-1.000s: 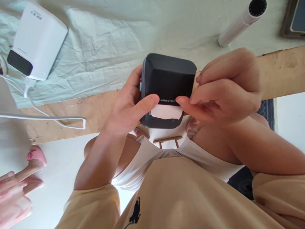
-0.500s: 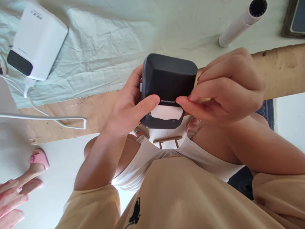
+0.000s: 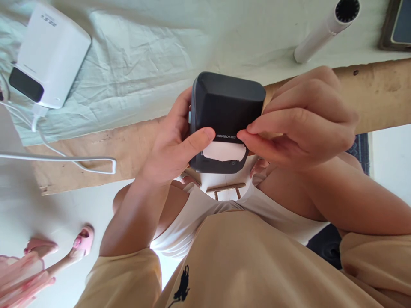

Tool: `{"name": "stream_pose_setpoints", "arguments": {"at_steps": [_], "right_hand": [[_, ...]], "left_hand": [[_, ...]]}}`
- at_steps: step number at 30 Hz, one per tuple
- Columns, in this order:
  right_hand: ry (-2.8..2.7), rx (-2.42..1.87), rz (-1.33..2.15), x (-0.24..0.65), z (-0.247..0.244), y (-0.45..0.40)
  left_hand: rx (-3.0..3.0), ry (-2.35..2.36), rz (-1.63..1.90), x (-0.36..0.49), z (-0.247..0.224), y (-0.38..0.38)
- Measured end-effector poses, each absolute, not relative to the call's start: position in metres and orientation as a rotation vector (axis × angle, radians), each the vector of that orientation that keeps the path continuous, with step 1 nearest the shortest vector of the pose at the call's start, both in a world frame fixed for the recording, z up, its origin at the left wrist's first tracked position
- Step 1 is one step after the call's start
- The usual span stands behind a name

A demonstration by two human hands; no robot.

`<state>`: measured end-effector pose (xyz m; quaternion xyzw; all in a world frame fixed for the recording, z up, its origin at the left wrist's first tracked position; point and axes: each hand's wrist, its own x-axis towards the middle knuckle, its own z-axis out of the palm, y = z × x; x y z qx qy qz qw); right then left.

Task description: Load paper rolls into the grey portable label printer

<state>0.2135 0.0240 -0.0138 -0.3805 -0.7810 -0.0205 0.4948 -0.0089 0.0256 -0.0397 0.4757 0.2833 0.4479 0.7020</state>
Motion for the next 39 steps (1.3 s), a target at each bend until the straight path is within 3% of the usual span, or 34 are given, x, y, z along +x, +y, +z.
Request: {"name": "stream_pose_setpoints", "arguments": {"at_steps": [5, 14, 17, 26, 31, 39], "right_hand": [[-1.961, -1.095, 0.016, 0.212, -0.012, 0.024], [-1.859, -0.809, -0.048, 0.211, -0.017, 0.024], [-1.836, -0.78, -0.029, 0.213, -0.018, 0.026], [-2.057, -0.883, 0.276, 0.223, -0.011, 0.026], [-1.976, -1.1, 0.492, 0.222, -0.012, 0.022], [-1.891, -1.089, 0.715, 0.219, -0.015, 0.021]], "left_hand": [[1.033, 0.617, 0.996, -0.009, -0.035, 0.023], [1.057, 0.654, 1.024, -0.006, -0.035, 0.022], [0.957, 0.863, 1.003, 0.002, -0.018, 0.017], [0.779, 0.839, 1.039, 0.007, -0.005, 0.013], [0.704, 0.749, 1.072, 0.008, -0.01, 0.019], [0.648, 0.813, 1.101, 0.008, -0.012, 0.018]]}}
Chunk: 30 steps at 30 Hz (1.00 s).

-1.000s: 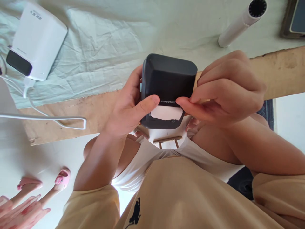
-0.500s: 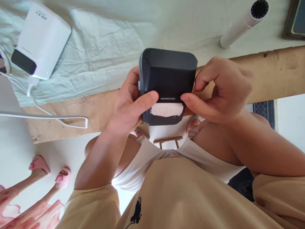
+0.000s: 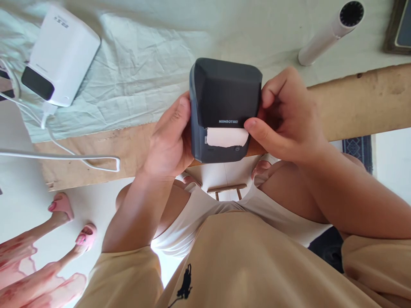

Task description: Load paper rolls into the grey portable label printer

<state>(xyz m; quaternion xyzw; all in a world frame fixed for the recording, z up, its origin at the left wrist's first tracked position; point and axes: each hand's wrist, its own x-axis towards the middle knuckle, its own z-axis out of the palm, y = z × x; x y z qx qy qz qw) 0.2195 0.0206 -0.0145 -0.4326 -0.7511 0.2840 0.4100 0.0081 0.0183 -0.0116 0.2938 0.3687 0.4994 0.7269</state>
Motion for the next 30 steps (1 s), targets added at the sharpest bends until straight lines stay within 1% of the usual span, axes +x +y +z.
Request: {"name": "stream_pose_setpoints", "arguments": {"at_steps": [7, 15, 23, 30], "right_hand": [[-1.884, -1.082, 0.882, 0.2212, -0.0161, 0.021], [-1.881, -1.028, 0.88, 0.2232, -0.0162, 0.0217], [-1.875, -0.993, 0.963, 0.2224, -0.0161, 0.0225], [-1.84, -1.018, 0.888, 0.2193, -0.0175, 0.0216]], "left_hand": [[0.654, 0.879, 1.084, 0.0015, -0.0163, 0.0196], [0.708, 0.916, 1.045, 0.0016, -0.0162, 0.0202], [0.708, 0.877, 1.005, 0.0037, -0.0116, 0.0239], [0.657, 0.812, 1.007, 0.0016, -0.0155, 0.0247]]}}
